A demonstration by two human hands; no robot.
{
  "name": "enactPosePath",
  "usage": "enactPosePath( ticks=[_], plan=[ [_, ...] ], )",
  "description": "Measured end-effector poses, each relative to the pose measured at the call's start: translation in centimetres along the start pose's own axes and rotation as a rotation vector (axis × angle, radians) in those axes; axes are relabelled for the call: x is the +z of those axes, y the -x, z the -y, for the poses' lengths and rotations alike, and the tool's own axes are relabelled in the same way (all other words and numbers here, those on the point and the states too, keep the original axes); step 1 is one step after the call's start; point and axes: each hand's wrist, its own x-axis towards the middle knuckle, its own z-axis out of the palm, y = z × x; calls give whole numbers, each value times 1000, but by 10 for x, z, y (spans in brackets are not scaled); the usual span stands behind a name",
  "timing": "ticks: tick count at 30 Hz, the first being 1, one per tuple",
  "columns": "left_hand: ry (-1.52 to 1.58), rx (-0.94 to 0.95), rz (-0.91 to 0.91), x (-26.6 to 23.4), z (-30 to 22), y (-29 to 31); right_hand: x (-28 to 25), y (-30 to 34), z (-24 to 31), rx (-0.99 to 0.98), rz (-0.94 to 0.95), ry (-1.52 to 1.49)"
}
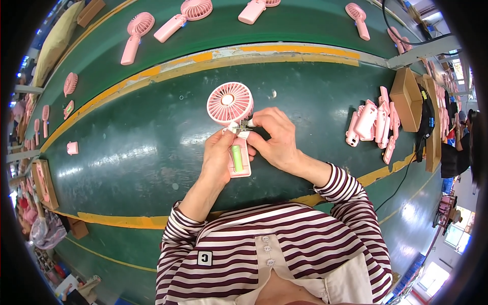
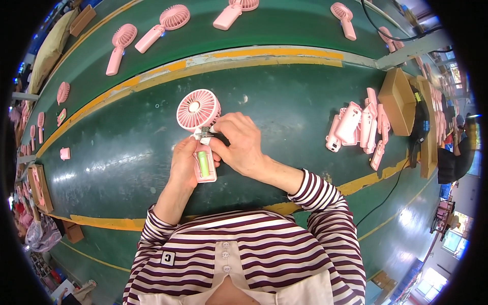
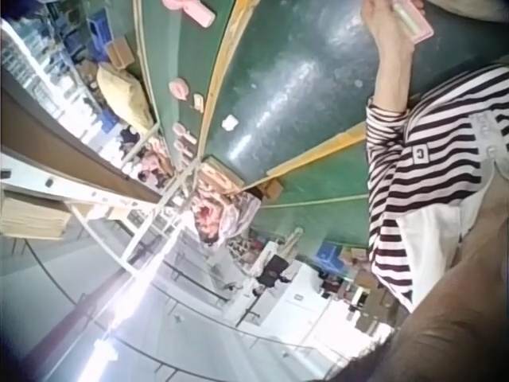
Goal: The person assembles portable mini fans by fitting the fan head and internal electronics into the handle base, pressing a handle cover onto each fan by hand, and placing the assembled fans onto the conveyor belt.
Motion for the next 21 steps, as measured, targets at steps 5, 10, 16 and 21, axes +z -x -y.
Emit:
enactPosePath(
  ticks=[5,10,16,21],
  plan=[
    [-25,19,-17,0,3,-2,-4,-4,2,-158,-11,112],
    [-41,26,-54,4,4,-1,-9,-4,5,-304,5,208],
    [91,49,-5,1,6,-2,-15,1,1,-364,102,105],
    [90,88,-38,6,11,-4,-14,11,-11,-485,72,140]
  ],
)
